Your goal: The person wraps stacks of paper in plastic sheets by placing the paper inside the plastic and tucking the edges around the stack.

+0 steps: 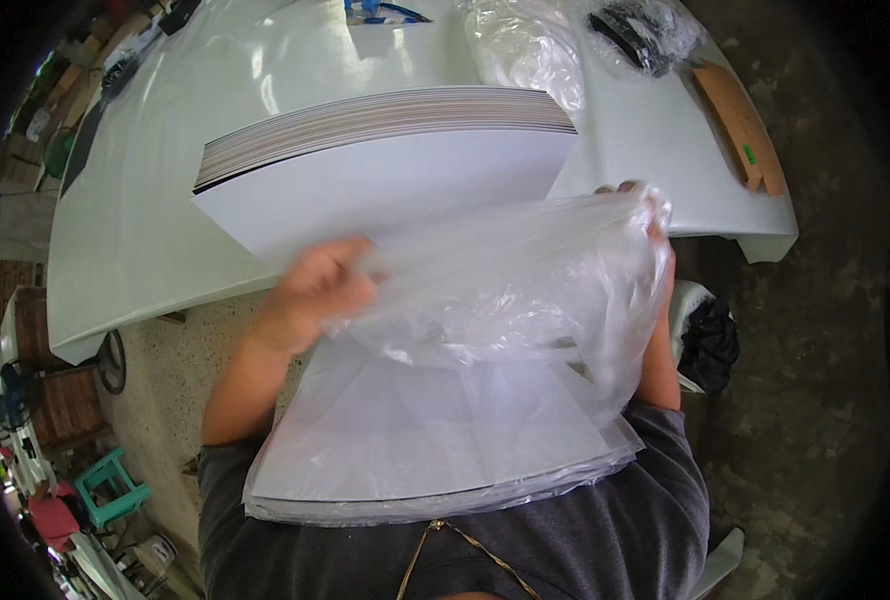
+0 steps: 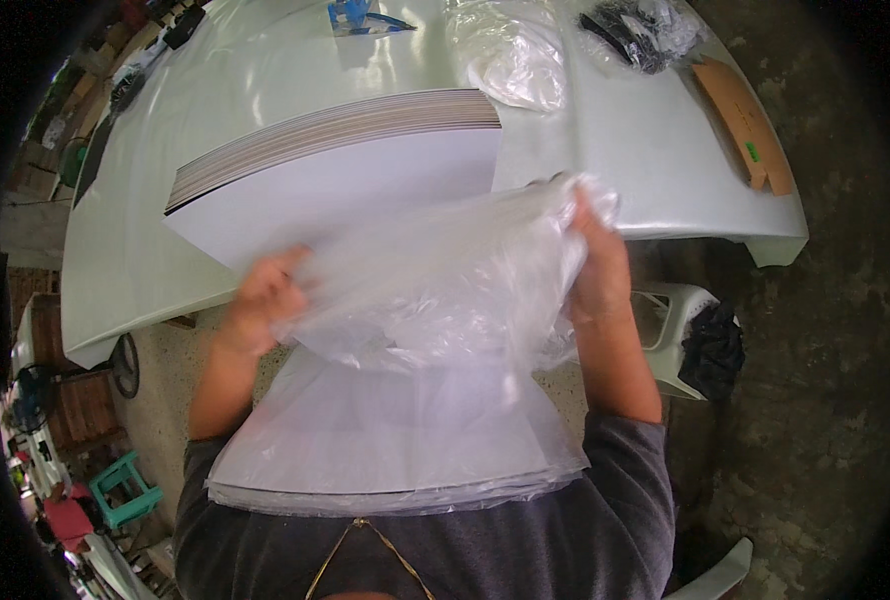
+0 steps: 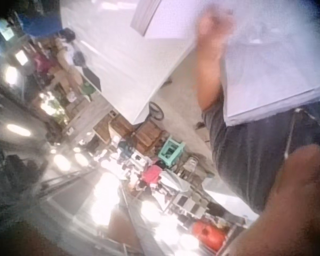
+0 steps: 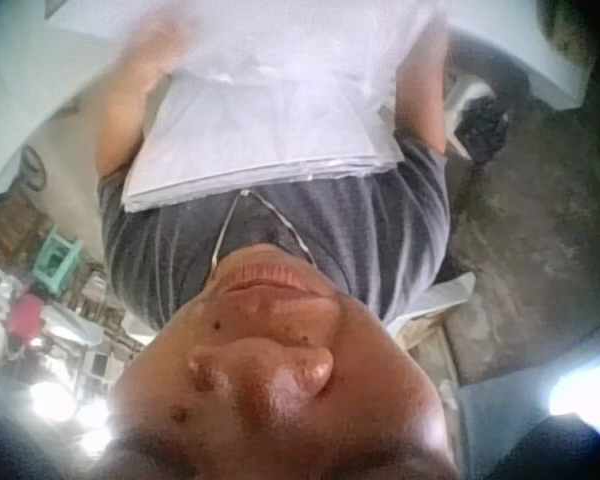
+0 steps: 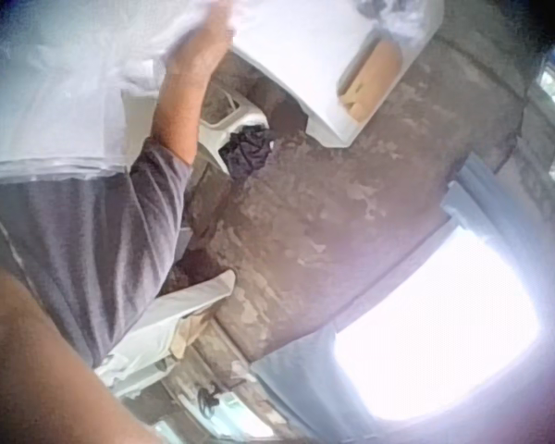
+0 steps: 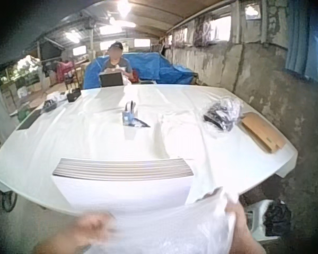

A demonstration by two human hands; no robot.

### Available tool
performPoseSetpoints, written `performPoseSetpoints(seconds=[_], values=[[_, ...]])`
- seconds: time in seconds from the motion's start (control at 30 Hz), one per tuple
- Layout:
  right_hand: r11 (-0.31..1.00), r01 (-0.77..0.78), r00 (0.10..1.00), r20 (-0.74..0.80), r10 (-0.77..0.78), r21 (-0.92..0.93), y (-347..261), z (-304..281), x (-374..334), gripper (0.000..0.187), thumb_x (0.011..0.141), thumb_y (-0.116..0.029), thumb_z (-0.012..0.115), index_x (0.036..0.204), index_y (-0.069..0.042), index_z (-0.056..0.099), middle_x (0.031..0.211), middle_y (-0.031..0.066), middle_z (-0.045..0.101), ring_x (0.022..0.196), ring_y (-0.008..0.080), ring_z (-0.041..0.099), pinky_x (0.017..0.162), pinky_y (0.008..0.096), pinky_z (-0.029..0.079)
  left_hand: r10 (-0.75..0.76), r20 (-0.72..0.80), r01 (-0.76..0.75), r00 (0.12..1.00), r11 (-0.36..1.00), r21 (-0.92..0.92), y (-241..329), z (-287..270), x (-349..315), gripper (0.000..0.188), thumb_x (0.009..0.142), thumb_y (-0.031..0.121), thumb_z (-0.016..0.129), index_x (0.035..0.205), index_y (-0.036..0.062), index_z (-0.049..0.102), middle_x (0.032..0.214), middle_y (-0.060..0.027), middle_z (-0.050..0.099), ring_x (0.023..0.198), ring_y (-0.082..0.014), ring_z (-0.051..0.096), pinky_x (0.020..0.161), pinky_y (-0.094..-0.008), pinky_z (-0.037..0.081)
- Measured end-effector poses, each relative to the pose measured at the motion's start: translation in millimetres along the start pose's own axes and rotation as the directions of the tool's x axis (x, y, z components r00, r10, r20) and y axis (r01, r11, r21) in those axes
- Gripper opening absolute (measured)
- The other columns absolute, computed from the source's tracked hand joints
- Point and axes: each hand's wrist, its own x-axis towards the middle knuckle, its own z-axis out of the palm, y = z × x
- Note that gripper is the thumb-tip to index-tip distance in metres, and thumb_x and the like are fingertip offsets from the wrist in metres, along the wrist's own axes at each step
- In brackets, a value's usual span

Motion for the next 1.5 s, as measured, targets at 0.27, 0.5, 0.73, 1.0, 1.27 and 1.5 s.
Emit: performPoseSetpoints(seconds=[0.27, 0.5, 0.73, 1.0, 1.27, 1.5], values=[[0.725, -0.095, 0.899, 0.254, 0.357, -0.683, 6.8, -4.5, -4.4, 0.047, 0.070, -0.033, 0.068, 0.104, -0.004, 0.053, 0.096, 0.0115, 0.056, 0.088, 0.0198, 0.053, 0.080, 0.0293, 0.040, 0.305, -0.227, -0.351, 0.925, 0.916, -0.197, 23.8, -2.4, -1.2, 0.025, 0.087, 0.015, 0.044, 0.109, 0.0050, 0.047, 0.077, -0.0104, 0.060, 0.061, -0.0160, 0.057, 0.059, -0.0282, 0.047], [1.000, -0.022, 0.972, 0.233, 0.020, 0.003, -8.3, 9.5, -15.8, 0.052, 0.059, -0.017, 0.071, 0.103, -0.002, 0.049, 0.092, 0.0075, 0.054, 0.086, 0.0169, 0.052, 0.075, 0.0277, 0.042, -0.267, -0.054, 0.236, 0.962, 0.915, -0.328, -7.1, -18.0, -6.2, 0.027, 0.082, 0.025, 0.053, 0.093, 0.0010, 0.053, 0.051, 0.0029, 0.040, 0.043, -0.0079, 0.039, 0.049, -0.0215, 0.036], [0.956, -0.043, 0.983, -0.181, -0.011, -0.291, -2.3, 39.7, -18.8, 0.044, 0.057, -0.005, 0.063, 0.097, -0.002, 0.047, 0.083, 0.0047, 0.052, 0.078, 0.0122, 0.053, 0.067, 0.0235, 0.043, 0.369, 0.353, -0.353, 0.860, 0.929, -0.110, -54.0, -68.4, -22.3, 0.052, 0.072, 0.031, 0.064, 0.111, 0.0000, 0.048, 0.109, -0.0116, 0.054, 0.106, -0.0232, 0.048, 0.090, -0.0376, 0.037], [-0.080, 0.376, 0.390, 0.235, -0.890, -0.923, -4.7, 26.0, 17.3, 0.022, 0.056, 0.005, 0.063, 0.073, -0.002, 0.051, 0.071, 0.0015, 0.048, 0.062, 0.0110, 0.047, 0.059, 0.0210, 0.038, 0.592, 0.678, -0.333, 0.435, 0.806, -0.490, 19.3, -63.2, -8.7, 0.055, 0.076, 0.036, 0.060, 0.118, 0.0048, 0.045, 0.118, -0.0130, 0.048, 0.108, -0.0254, 0.047, 0.096, -0.0411, 0.030], [-0.306, 0.246, 0.741, 0.382, -0.552, -0.920, -5.9, 60.9, 17.5, 0.054, 0.058, 0.015, 0.052, 0.105, -0.010, 0.061, 0.115, 0.0134, 0.050, 0.071, 0.0147, 0.055, 0.061, 0.0234, 0.044, 0.855, -0.174, -0.150, 0.489, 0.278, 0.949, 29.2, -51.5, -19.8, 0.033, 0.069, -0.001, 0.062, 0.099, 0.0117, 0.063, 0.083, -0.0039, 0.044, 0.065, -0.0104, 0.044, 0.054, -0.0193, 0.035], [-0.429, 0.471, 0.556, 0.637, -0.534, -0.771, -14.7, 27.4, -31.4, 0.025, 0.062, -0.003, 0.060, 0.086, -0.007, 0.068, 0.094, 0.0096, 0.061, 0.065, 0.0125, 0.057, 0.050, 0.0212, 0.040, 0.653, 0.103, -0.549, 0.750, 0.528, 0.648, 41.7, -51.8, -73.3, 0.009, 0.062, 0.008, 0.065, 0.070, 0.0031, 0.063, 0.067, -0.0024, 0.051, 0.059, -0.0096, 0.048, 0.050, -0.0196, 0.036]])
